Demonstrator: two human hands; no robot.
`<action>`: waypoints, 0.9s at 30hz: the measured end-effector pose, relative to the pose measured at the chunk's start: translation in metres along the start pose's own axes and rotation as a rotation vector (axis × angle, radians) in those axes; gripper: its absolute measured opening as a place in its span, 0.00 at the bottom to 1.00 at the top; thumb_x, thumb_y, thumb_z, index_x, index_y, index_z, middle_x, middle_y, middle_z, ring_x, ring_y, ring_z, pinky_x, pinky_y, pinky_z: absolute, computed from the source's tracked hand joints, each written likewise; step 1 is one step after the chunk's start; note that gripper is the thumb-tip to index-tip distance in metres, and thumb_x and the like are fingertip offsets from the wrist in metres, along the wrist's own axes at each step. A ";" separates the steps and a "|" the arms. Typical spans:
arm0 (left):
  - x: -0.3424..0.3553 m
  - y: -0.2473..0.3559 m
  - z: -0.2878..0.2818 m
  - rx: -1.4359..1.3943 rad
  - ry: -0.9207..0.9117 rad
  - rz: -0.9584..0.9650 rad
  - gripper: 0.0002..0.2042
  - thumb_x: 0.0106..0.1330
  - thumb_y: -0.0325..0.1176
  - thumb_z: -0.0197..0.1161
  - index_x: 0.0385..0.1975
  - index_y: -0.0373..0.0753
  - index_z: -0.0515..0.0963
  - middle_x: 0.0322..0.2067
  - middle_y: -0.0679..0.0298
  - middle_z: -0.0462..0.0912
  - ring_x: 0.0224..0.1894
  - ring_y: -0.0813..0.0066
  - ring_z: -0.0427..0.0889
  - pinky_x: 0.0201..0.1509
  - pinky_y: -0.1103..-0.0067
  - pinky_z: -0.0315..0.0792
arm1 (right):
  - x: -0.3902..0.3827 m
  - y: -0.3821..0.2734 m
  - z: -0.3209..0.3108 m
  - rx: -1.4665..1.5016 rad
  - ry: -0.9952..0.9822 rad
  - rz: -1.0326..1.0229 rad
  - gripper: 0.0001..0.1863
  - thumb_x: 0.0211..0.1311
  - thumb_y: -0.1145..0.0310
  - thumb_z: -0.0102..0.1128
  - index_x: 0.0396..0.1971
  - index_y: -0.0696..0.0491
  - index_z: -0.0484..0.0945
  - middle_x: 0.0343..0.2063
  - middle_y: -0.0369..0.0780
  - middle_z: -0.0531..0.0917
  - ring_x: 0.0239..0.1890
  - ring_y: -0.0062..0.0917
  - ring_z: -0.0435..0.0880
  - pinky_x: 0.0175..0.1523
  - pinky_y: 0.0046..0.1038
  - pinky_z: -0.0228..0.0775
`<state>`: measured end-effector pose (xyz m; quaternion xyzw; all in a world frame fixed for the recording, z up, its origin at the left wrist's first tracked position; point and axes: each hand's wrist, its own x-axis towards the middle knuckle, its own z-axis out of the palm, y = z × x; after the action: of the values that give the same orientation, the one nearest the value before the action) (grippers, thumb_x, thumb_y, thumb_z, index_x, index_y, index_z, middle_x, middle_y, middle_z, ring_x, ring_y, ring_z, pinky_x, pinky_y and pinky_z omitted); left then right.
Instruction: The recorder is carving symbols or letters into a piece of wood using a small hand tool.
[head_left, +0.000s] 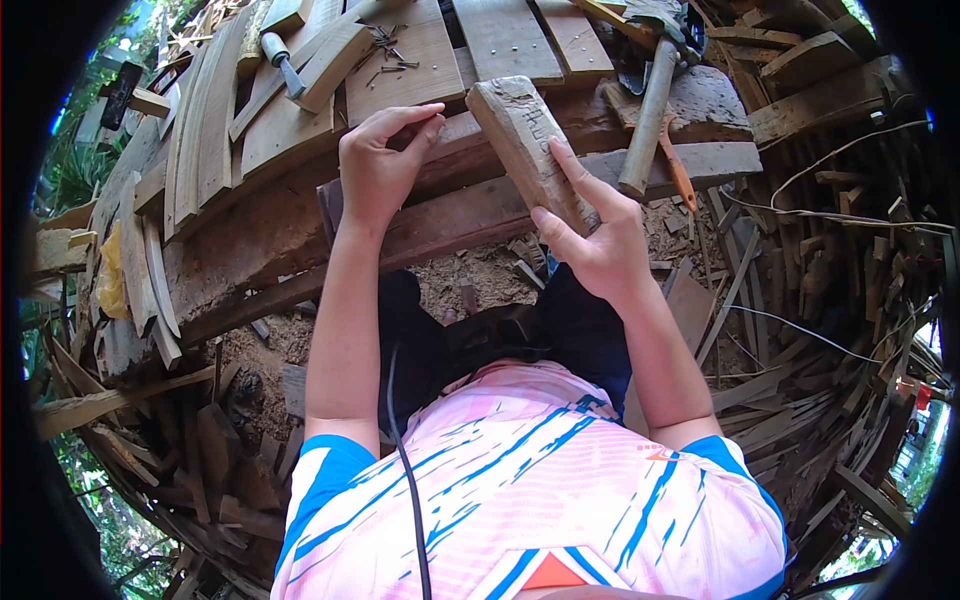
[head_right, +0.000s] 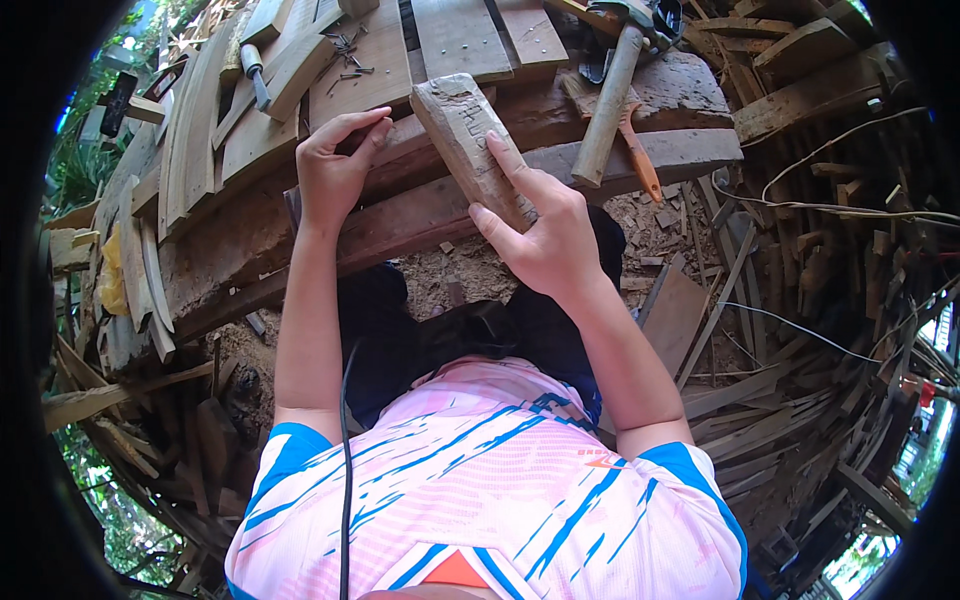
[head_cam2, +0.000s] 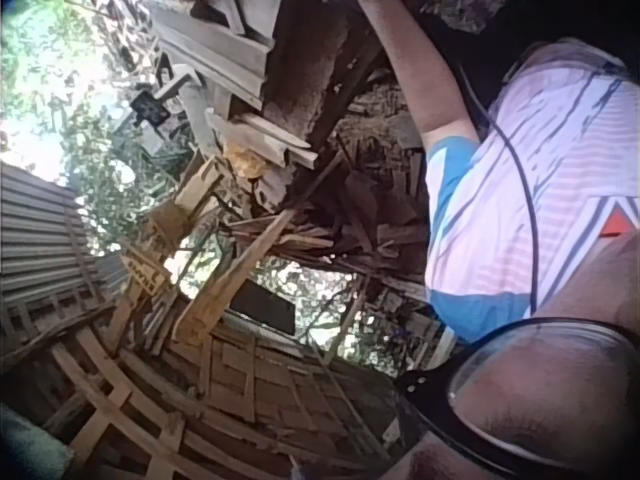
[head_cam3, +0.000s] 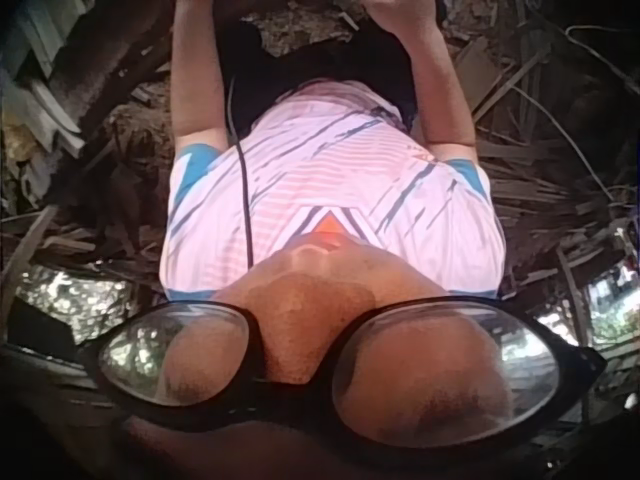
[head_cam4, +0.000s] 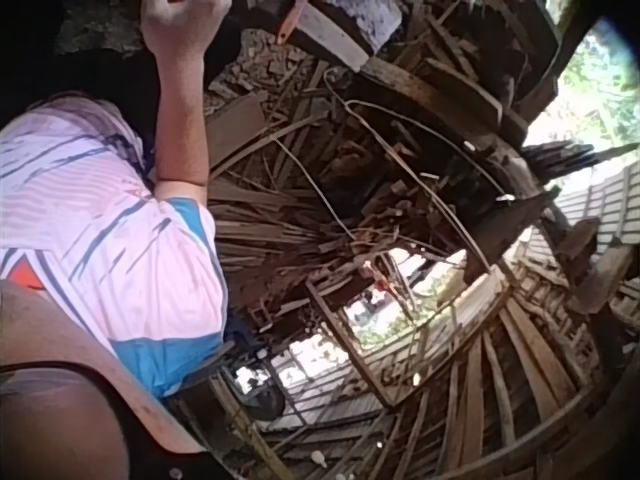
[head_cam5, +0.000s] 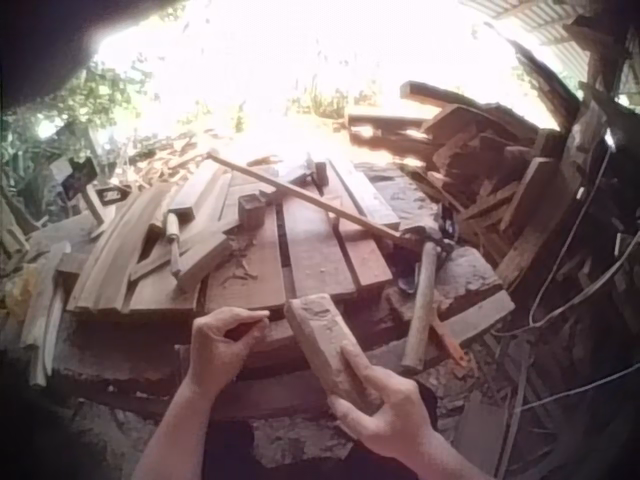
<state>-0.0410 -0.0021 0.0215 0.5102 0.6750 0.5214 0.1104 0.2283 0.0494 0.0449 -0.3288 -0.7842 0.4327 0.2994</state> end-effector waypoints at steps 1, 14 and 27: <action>0.000 -0.002 0.000 0.001 0.002 -0.001 0.08 0.67 0.25 0.76 0.45 0.38 0.92 0.40 0.64 0.94 0.39 0.85 0.88 0.47 0.84 0.81 | 0.000 -0.001 0.000 -0.006 0.002 -0.009 0.40 0.59 0.64 0.75 0.74 0.51 0.74 0.42 0.55 0.89 0.44 0.44 0.90 0.56 0.36 0.79; -0.003 -0.005 0.006 0.054 0.101 -0.012 0.40 0.62 0.37 0.80 0.72 0.42 0.65 0.34 0.64 0.94 0.33 0.75 0.93 0.41 0.81 0.84 | 0.019 -0.027 0.005 -0.194 -0.107 -0.168 0.42 0.56 0.65 0.76 0.74 0.48 0.74 0.47 0.53 0.88 0.45 0.47 0.89 0.54 0.41 0.81; -0.001 0.006 0.004 0.002 0.063 -0.016 0.24 0.65 0.32 0.78 0.60 0.38 0.79 0.33 0.64 0.94 0.34 0.79 0.92 0.40 0.83 0.83 | 0.009 -0.029 -0.001 -0.002 0.038 -0.045 0.39 0.59 0.64 0.73 0.72 0.53 0.75 0.40 0.54 0.88 0.41 0.43 0.89 0.52 0.36 0.79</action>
<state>-0.0347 -0.0012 0.0241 0.4884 0.6827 0.5355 0.0926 0.2158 0.0448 0.0720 -0.3197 -0.7859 0.4187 0.3238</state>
